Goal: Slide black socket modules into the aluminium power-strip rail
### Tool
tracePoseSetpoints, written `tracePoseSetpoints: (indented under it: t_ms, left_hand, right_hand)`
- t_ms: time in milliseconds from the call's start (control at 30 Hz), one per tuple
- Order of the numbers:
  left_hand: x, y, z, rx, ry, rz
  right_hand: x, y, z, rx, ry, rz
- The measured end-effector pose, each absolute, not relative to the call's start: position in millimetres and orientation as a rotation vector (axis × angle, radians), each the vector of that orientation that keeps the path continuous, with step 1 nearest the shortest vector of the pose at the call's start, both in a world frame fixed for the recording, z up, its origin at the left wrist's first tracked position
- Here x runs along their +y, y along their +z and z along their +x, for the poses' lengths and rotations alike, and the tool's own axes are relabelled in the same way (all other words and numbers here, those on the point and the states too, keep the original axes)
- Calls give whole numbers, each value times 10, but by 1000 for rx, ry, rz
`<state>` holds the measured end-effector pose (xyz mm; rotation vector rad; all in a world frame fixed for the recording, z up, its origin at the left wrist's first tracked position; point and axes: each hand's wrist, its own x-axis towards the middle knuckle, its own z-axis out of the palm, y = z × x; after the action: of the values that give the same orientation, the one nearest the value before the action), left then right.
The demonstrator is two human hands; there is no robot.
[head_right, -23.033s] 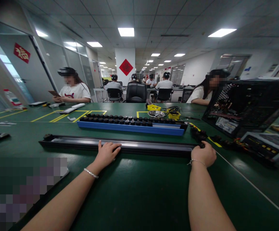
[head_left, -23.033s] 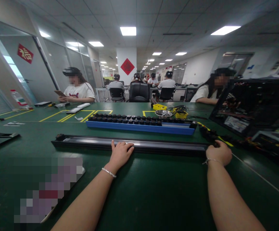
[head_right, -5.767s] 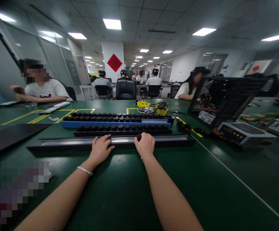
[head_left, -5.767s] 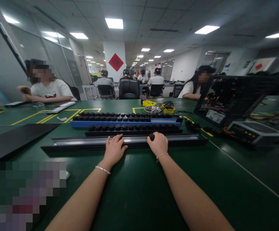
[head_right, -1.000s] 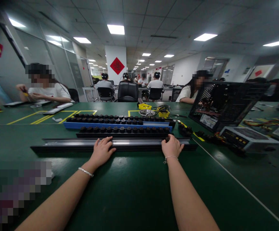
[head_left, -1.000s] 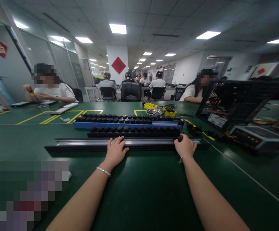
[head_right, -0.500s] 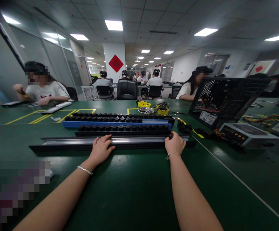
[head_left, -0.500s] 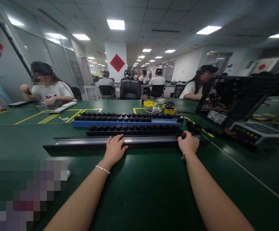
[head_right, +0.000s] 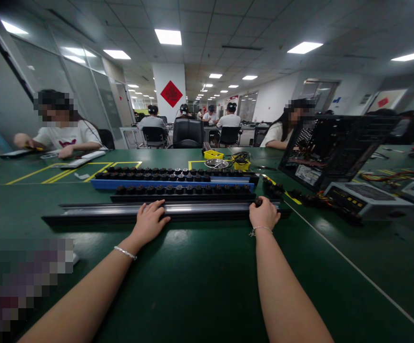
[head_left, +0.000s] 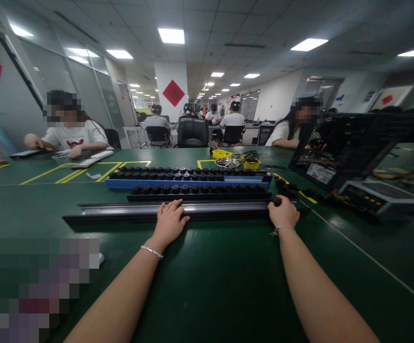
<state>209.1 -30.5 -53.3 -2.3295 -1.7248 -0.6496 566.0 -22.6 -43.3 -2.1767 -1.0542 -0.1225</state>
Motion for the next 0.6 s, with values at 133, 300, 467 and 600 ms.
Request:
tracePoseSetpoints:
  t_ms: [133, 300, 467, 600]
  left_hand:
    - [-306, -536, 2092, -1718, -652, -2327]
    - [-297, -540, 2093, -1710, -648, -2319]
    - [-294, -548, 2087, -1703, -652, -2318]
    - [-298, -556, 2082, -1695, -663, -2320]
  right_hand:
    - [-229, -430, 5701, -1029, -141, -2179]
    - [-235, -437, 5728, -1037, -184, -2150]
    - [-229, -451, 5740, -1037, -187, -2136]
    - [-222, -462, 5758, -1015, -193, -2123]
